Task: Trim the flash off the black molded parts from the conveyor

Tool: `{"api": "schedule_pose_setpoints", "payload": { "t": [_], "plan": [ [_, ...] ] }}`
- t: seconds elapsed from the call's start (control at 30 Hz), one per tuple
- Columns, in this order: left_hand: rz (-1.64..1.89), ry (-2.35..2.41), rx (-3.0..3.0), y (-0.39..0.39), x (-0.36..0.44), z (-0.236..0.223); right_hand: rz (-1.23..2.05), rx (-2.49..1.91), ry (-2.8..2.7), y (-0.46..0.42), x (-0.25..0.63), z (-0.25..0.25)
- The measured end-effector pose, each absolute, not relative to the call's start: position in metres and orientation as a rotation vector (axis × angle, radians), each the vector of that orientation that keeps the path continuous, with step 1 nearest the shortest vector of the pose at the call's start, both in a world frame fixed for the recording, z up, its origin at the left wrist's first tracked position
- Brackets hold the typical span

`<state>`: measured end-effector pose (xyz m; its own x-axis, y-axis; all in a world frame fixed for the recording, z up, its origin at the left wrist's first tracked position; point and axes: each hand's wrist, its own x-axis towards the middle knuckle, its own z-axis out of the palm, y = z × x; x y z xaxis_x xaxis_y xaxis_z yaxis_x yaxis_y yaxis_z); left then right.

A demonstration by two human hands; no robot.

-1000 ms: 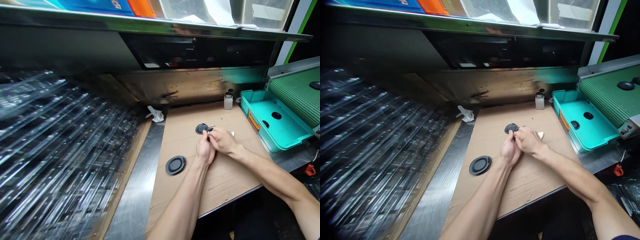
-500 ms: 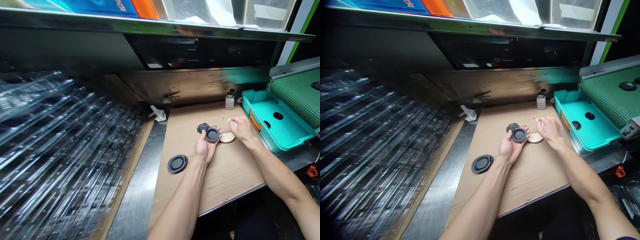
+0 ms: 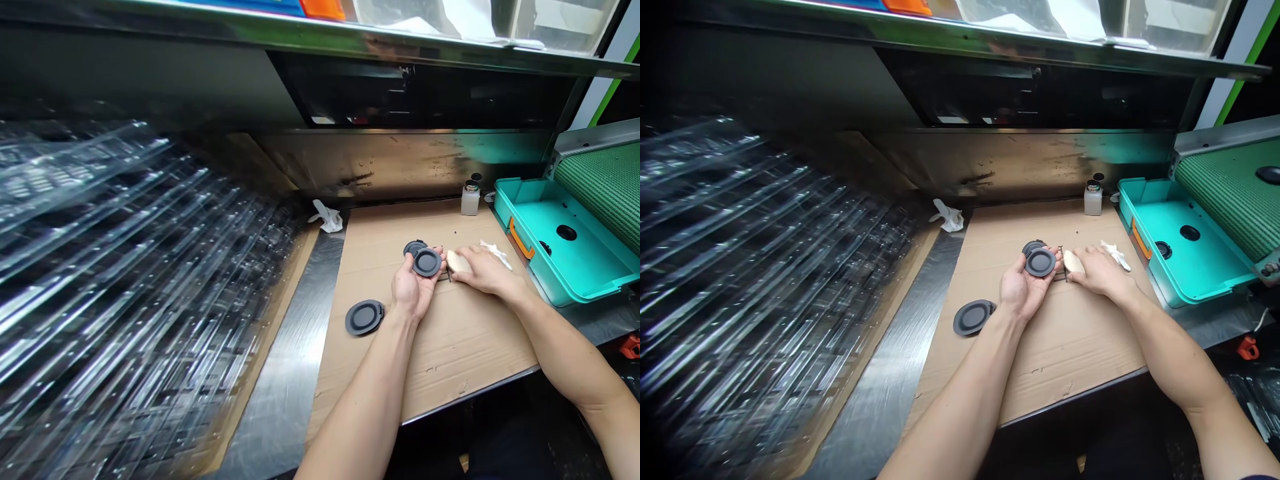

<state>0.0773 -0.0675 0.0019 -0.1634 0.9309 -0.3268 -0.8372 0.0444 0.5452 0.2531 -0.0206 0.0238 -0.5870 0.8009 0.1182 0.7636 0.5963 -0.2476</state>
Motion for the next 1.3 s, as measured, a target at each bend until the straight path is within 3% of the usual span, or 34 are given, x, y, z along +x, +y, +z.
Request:
{"api": "schedule_pose_setpoints", "payload": {
  "t": [0.2,0.43,0.67,0.87,1.1,1.3],
  "plan": [
    [1.623,0.651,0.177,-0.069,0.078,0.004,0.251,-1.181,-2.128,-0.025,0.242,0.026],
    [1.583,0.615,0.27,-0.069,0.08,-0.001,0.194,-1.002,-2.36,-0.052,0.209,0.006],
    [1.545,0.688,0.243,-0.07,0.074,0.003,0.013,-1.499,-2.151,-0.015,0.236,0.008],
    [1.507,0.665,0.334,-0.074,0.073,0.006,0.079,-1.552,-2.287,-0.02,0.24,0.01],
    [1.957,1.234,0.934,-0.093,0.092,0.012,0.176,-1.589,-2.462,-0.028,0.237,0.018],
    [1.92,1.297,1.024,-0.1,0.098,0.015,0.188,-1.599,-2.477,-0.025,0.238,0.017]
  ]
}}
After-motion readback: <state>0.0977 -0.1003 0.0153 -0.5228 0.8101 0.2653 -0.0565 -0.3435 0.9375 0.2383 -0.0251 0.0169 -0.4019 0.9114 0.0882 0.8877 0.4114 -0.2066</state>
